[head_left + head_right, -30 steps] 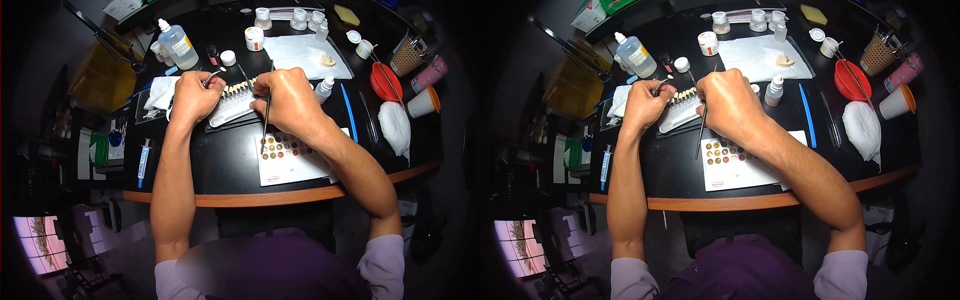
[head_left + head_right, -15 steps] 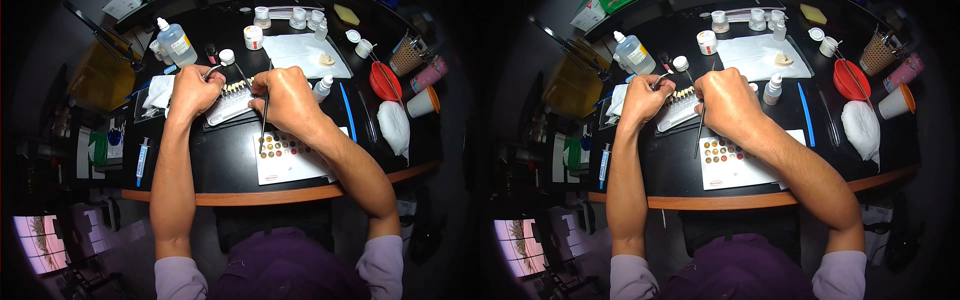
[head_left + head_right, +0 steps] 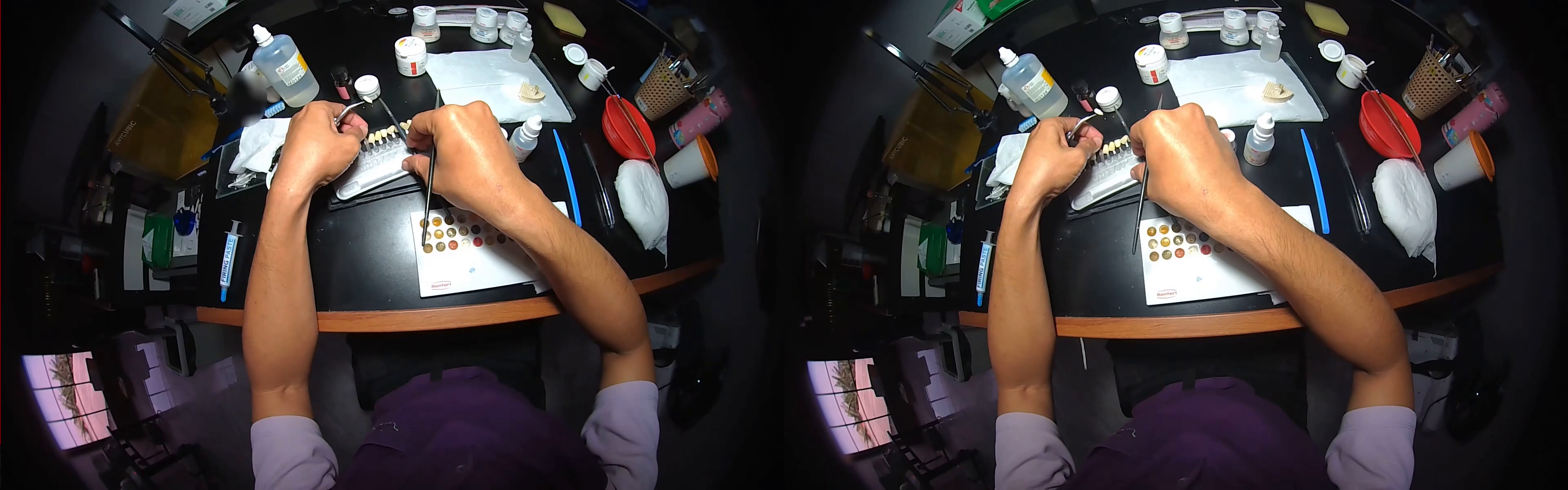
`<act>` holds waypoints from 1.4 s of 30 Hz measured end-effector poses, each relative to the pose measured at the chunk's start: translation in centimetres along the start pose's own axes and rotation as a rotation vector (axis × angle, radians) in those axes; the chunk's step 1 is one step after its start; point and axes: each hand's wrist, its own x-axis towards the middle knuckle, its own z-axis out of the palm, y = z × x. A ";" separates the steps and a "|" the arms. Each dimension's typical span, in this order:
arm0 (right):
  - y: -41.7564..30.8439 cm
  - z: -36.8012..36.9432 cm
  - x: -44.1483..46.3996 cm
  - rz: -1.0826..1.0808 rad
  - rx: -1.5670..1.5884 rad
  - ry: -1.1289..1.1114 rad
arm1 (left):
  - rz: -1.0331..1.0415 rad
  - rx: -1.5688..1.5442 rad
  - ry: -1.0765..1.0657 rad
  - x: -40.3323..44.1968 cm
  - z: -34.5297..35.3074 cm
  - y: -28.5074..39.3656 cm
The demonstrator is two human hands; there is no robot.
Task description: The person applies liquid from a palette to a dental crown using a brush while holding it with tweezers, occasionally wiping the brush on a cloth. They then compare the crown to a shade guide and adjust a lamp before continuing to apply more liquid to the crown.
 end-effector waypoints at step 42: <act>1.2 -4.9 -4.8 0.228 0.922 -0.053 | 0.495 -0.022 -0.299 -4.6 -2.0 2.1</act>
